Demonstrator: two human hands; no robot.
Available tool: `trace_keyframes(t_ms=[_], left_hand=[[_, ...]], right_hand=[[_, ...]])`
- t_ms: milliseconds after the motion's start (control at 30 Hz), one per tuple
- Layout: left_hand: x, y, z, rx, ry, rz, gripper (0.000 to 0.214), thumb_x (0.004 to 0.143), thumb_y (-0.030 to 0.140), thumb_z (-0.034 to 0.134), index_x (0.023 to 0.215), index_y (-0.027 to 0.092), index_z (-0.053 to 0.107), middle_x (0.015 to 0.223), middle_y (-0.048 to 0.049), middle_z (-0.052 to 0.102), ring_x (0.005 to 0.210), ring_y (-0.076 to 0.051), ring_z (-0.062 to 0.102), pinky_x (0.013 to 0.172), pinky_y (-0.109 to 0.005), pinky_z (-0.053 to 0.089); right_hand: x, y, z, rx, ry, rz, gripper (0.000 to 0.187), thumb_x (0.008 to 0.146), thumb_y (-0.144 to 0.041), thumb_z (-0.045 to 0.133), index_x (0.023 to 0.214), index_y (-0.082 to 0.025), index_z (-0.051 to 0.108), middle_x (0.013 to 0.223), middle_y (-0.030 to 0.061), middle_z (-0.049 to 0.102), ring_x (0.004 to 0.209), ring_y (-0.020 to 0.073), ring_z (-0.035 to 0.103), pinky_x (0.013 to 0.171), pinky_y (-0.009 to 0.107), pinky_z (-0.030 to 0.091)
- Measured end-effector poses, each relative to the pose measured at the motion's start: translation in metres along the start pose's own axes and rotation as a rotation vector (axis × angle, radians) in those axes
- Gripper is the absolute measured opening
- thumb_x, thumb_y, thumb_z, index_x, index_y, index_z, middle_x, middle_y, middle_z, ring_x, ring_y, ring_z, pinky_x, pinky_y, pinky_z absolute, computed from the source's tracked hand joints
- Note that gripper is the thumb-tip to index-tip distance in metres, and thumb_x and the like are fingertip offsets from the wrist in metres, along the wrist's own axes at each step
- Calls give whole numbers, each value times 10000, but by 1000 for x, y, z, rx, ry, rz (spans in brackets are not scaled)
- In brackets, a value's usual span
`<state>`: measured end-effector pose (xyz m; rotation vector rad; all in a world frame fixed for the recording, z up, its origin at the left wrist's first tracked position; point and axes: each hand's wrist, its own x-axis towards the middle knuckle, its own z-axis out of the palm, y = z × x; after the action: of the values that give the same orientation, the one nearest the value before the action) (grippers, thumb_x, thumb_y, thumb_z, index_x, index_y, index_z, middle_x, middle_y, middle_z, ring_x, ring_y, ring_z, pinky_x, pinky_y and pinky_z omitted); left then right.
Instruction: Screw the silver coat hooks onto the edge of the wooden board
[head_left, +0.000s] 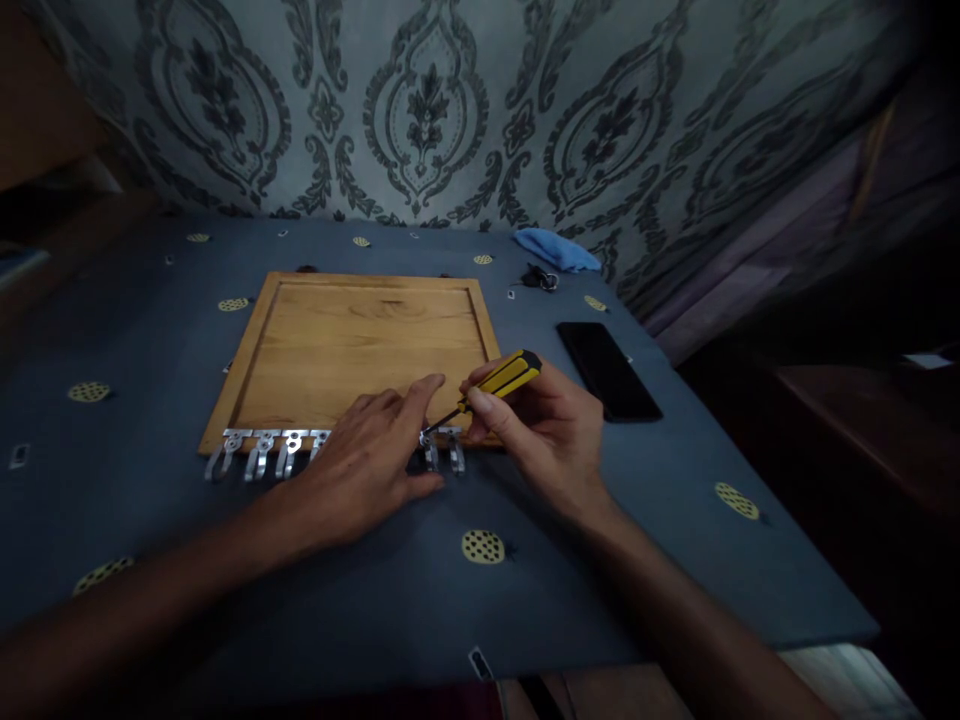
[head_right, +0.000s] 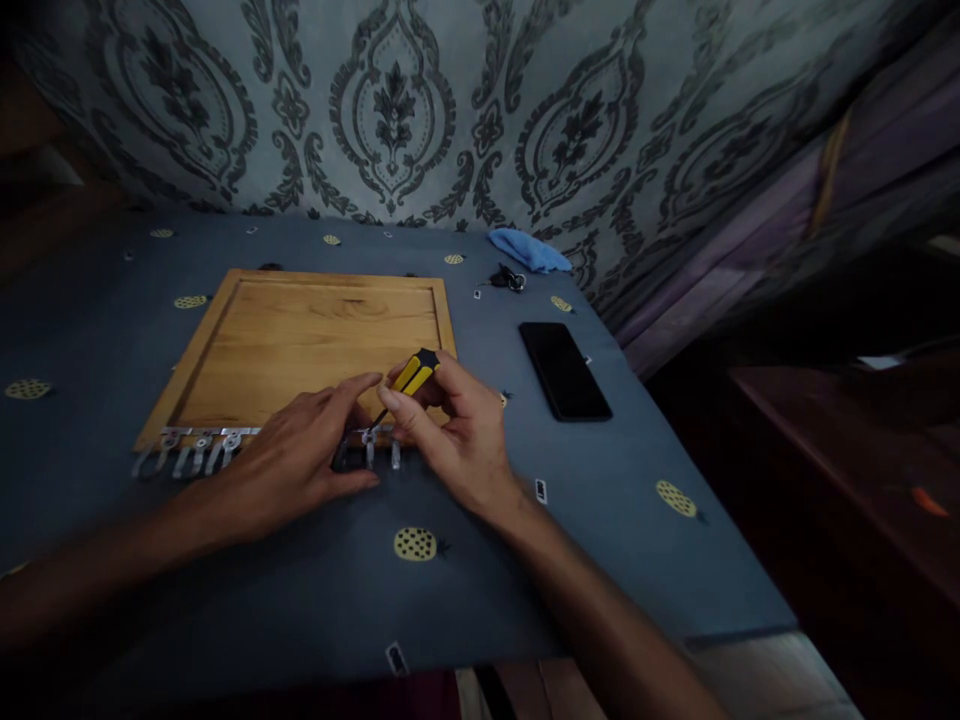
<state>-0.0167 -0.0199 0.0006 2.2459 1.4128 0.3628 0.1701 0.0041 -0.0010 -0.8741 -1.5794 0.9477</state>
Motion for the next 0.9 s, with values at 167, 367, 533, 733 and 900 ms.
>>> trace_keyframes(t_ms=[167, 367, 533, 733, 900], left_hand=[[0, 0, -1, 4, 0, 5, 919, 818, 278, 828, 1550, 153, 286, 1297, -164, 662, 1268, -352, 596, 1089, -523, 460], [1, 4, -4, 4, -29, -4, 889, 832, 241, 809, 1545, 137, 290, 1288, -170, 675, 1266, -346, 608, 1090, -523, 455], [0, 2, -1, 11, -4, 0, 900, 819, 259, 824, 1542, 149, 299, 1296, -167, 673, 1269, -352, 604, 1082, -518, 461], [0, 1, -2, 26, -7, 13, 872, 832, 278, 812, 1530, 135, 310, 1284, -171, 672, 1247, -360, 606, 1061, -514, 475], [1, 2, -1, 34, -4, 3, 871, 824, 274, 822, 1524, 139, 323, 1285, -170, 670, 1247, -356, 606, 1059, -505, 478]], right_hand=[[-1, 0, 0, -86, -8, -21, 116, 877, -257, 761, 844, -218, 658, 775, -24, 628, 604, 118, 627, 570, 276, 573], [0, -2, 3, -148, 12, -25, 237, 835, -298, 807, 752, -215, 600, 711, -35, 582, 617, 128, 591, 563, 273, 518], [6, -10, -1, -103, -63, -6, 260, 834, -359, 818, 758, -211, 618, 725, -29, 582, 629, 127, 580, 555, 261, 487], [9, -16, -12, -116, -244, 24, 313, 881, -461, 759, 742, -200, 655, 807, 28, 615, 774, 191, 639, 699, 347, 546], [9, -7, -7, -201, -184, -126, 271, 916, -370, 733, 734, -195, 637, 728, 8, 601, 713, 172, 605, 650, 322, 488]])
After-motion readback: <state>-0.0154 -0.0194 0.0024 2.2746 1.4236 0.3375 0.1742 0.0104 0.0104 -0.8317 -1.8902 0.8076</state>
